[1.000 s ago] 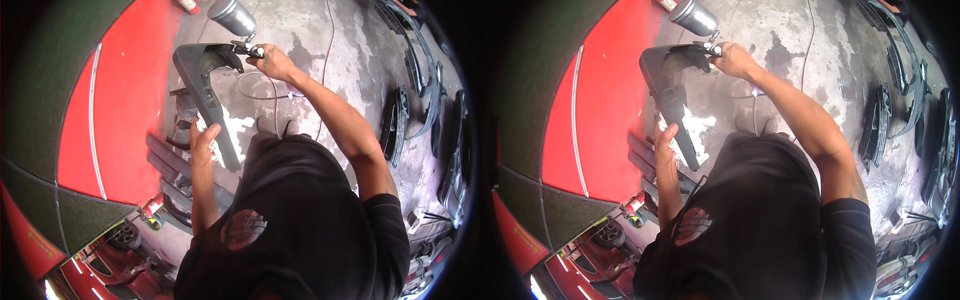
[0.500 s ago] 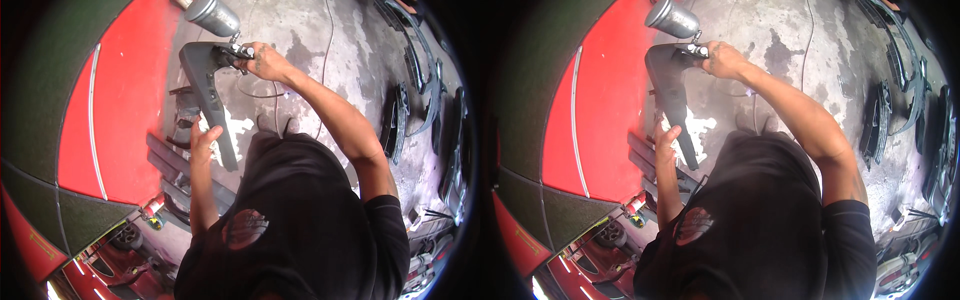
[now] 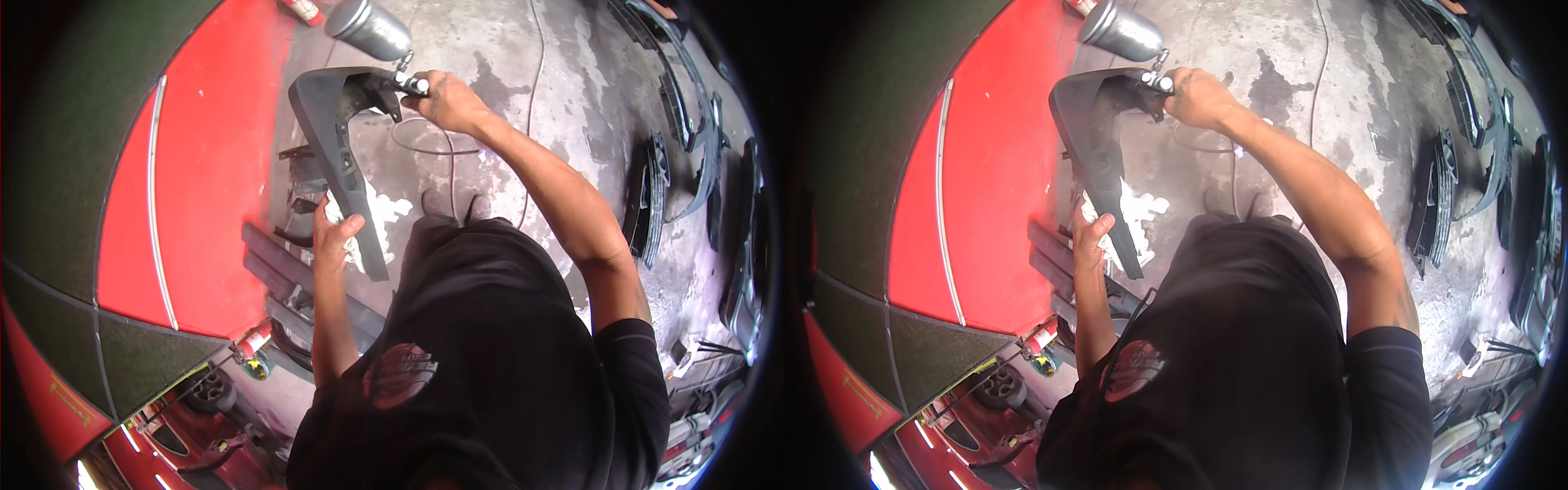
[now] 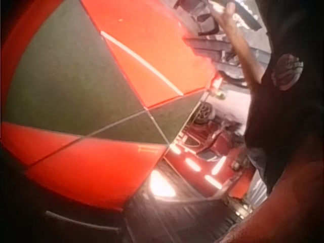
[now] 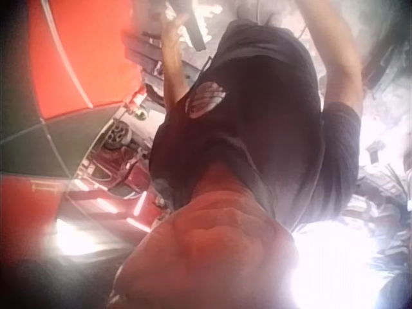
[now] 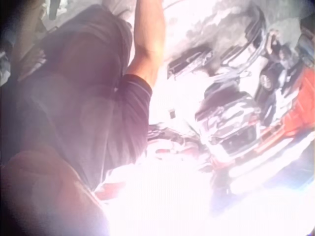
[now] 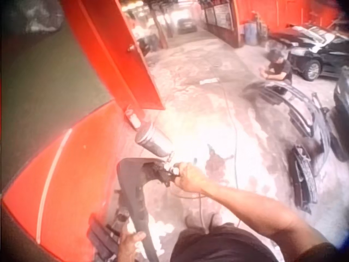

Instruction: The person wipes a black plastic car part with a white cloth and then sprays it with a paint gun. They repeat this process on multiple parts, wiping and spraying each one individually in a workshop setting.

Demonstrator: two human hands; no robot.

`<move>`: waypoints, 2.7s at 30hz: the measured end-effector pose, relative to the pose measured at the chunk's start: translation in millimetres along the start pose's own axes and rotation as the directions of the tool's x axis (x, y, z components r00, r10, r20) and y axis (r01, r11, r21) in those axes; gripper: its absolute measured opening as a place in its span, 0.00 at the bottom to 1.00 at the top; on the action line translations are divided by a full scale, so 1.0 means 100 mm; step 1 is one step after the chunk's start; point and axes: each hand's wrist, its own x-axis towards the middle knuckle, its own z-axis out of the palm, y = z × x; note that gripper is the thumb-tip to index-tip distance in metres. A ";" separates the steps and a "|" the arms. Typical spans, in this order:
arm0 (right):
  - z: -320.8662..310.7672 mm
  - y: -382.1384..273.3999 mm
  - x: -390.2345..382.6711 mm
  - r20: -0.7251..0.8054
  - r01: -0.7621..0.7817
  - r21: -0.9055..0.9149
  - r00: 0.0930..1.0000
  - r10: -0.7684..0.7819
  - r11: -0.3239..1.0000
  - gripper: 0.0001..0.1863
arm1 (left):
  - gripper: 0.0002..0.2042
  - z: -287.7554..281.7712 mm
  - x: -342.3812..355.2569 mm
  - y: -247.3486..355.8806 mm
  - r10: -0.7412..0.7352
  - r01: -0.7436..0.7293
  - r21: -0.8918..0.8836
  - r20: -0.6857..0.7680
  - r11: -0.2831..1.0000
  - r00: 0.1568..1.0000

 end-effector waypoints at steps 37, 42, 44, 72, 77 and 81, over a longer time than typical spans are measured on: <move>0.09 -0.51 -0.19 -0.032 0.143 0.203 0.990 -0.139 0.969 0.25 | 0.32 0.03 -0.08 -0.03 0.012 -0.003 -0.236 0.034 0.972 0.999; 0.07 -0.42 -0.21 0.010 0.055 0.256 0.998 -0.059 0.965 0.20 | 0.39 -0.19 -0.06 -0.43 -0.102 0.183 -0.594 0.168 0.783 0.981; -0.03 -0.46 -0.31 0.125 0.098 0.327 0.981 -0.146 0.940 0.19 | 0.35 -0.20 -0.01 -0.34 -0.084 0.266 -0.655 0.295 0.707 0.952; -0.21 -0.47 -0.65 0.106 0.083 0.252 0.988 -0.112 0.964 0.19 | 0.31 -0.06 0.15 -0.64 -0.168 0.216 -0.553 0.135 0.805 0.976; -0.01 0.30 -0.28 -0.231 -0.001 0.091 0.973 0.022 0.996 0.23 | 0.28 -0.01 0.04 -0.43 -0.006 0.046 -0.416 0.098 0.908 0.995; -0.14 0.23 -0.18 -0.025 -0.061 0.094 0.998 0.064 0.994 0.24 | 0.29 0.11 -0.11 -0.13 0.020 -0.011 -0.281 0.027 0.960 0.999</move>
